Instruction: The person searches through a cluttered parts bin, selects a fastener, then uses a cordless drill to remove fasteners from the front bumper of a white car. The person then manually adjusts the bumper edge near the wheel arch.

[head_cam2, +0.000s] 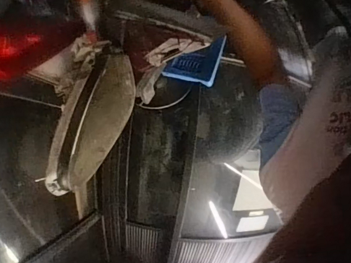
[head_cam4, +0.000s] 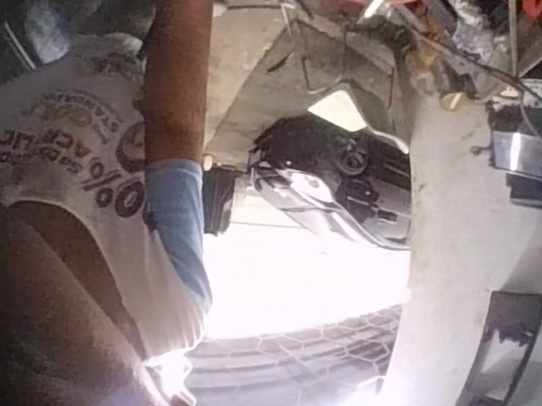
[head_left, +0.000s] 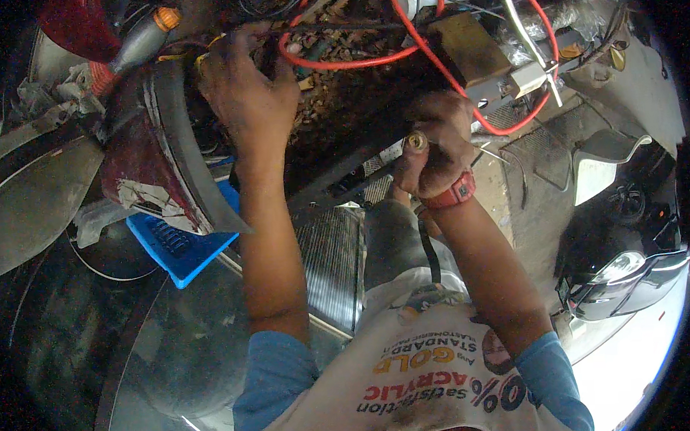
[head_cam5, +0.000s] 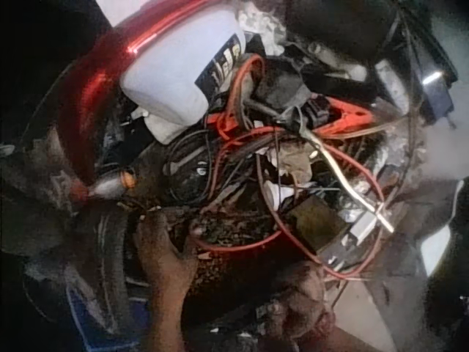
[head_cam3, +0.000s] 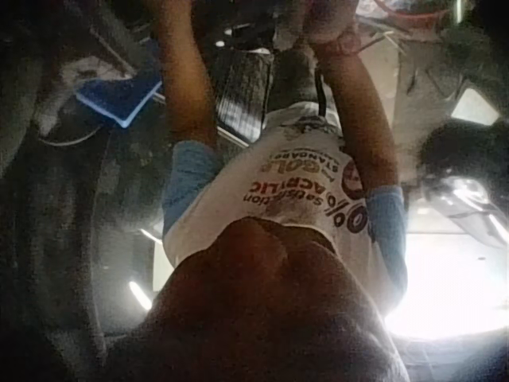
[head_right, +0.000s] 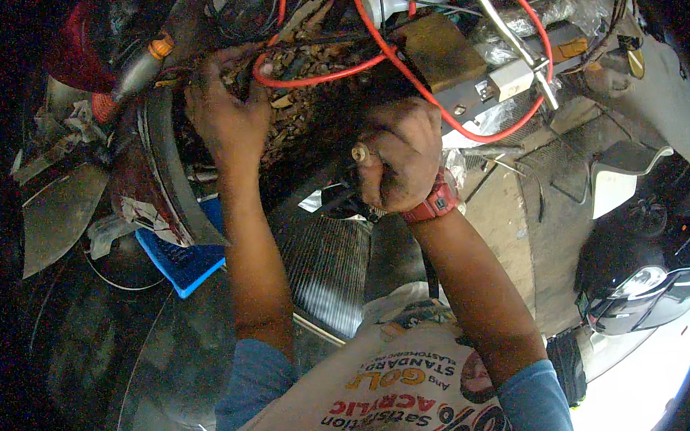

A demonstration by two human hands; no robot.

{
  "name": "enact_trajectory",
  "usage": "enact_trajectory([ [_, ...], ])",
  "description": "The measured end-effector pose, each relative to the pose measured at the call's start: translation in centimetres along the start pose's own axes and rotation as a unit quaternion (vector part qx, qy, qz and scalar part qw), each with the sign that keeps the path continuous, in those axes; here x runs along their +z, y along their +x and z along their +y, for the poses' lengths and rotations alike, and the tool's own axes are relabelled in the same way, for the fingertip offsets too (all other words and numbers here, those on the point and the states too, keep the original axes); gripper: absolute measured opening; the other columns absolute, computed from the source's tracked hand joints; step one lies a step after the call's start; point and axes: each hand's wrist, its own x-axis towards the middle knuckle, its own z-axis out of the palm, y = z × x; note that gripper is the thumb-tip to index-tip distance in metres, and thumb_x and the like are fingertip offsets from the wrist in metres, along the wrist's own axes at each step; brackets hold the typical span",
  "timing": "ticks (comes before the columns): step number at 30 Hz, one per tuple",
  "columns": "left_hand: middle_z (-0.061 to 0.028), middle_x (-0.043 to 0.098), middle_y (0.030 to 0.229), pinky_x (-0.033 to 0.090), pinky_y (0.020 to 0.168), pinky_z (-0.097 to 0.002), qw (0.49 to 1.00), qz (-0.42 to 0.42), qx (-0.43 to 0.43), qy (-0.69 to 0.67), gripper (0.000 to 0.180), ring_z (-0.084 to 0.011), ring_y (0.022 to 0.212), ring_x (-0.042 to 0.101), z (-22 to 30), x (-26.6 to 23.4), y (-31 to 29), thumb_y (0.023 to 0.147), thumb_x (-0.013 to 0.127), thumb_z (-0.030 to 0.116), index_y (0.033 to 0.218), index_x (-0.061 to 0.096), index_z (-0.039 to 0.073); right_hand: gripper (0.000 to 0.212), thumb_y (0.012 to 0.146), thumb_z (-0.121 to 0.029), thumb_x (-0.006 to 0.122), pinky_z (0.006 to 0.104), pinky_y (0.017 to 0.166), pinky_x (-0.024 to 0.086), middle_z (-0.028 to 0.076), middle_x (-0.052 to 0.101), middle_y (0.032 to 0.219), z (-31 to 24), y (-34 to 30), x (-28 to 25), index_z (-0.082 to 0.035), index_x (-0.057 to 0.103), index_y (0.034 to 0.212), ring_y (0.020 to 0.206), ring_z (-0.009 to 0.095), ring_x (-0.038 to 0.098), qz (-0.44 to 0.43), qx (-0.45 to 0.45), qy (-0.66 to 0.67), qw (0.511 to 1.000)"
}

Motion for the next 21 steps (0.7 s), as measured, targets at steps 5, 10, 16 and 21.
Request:
enact_trajectory([
  [5,-0.0124,0.064,0.111,0.044,0.091,-0.0503,0.931,-0.154,-0.228,-0.241,0.032,-0.0338,0.104,0.058,0.2,-0.1,0.6,0.077,0.085,0.033,0.086,0.075,0.004,0.011,0.076,-0.012,0.065,0.0468,0.081,0.042,0.011,0.065,0.097,0.1,-0.2,0.0,-0.01,0.06,0.086,0.086,0.033,0.059,-0.004,0.001,-0.006,1.0],
  [10,-0.0112,0.062,0.113,0.046,0.093,-0.0472,0.987,-0.15,0.05,-0.033,0.026,-0.0334,0.107,0.056,1.3,0.7,-0.9,0.076,0.084,0.026,0.095,0.078,0.01,0.011,0.076,-0.012,0.065,0.0468,0.081,0.041,0.011,0.065,0.098,0.0,0.0,0.0,-0.01,0.06,0.086,0.085,0.033,0.058,-0.011,0.009,0.009,1.0],
  [16,-0.0093,0.062,0.115,0.043,0.097,-0.0486,0.973,-0.214,0.081,0.003,0.029,-0.0352,0.112,0.054,0.3,-1.2,-1.5,0.074,0.084,0.024,0.102,0.078,0.018,0.013,0.077,-0.012,0.065,0.0457,0.08,0.042,0.011,0.066,0.099,-0.1,0.0,0.0,-0.01,0.06,0.088,0.085,0.033,0.059,-0.014,0.017,-0.01,1.0],
  [21,-0.0103,0.061,0.117,0.042,0.1,-0.0523,0.95,-0.292,0.08,0.08,0.025,-0.0373,0.115,0.052,2.2,-4.1,-2.1,0.075,0.083,0.03,0.099,0.079,0.022,0.015,0.076,-0.013,0.066,0.0453,0.08,0.042,0.011,0.066,0.1,0.2,-0.3,0.2,-0.011,0.06,0.09,0.086,0.033,0.059,-0.007,0.012,0.004,1.0],
])
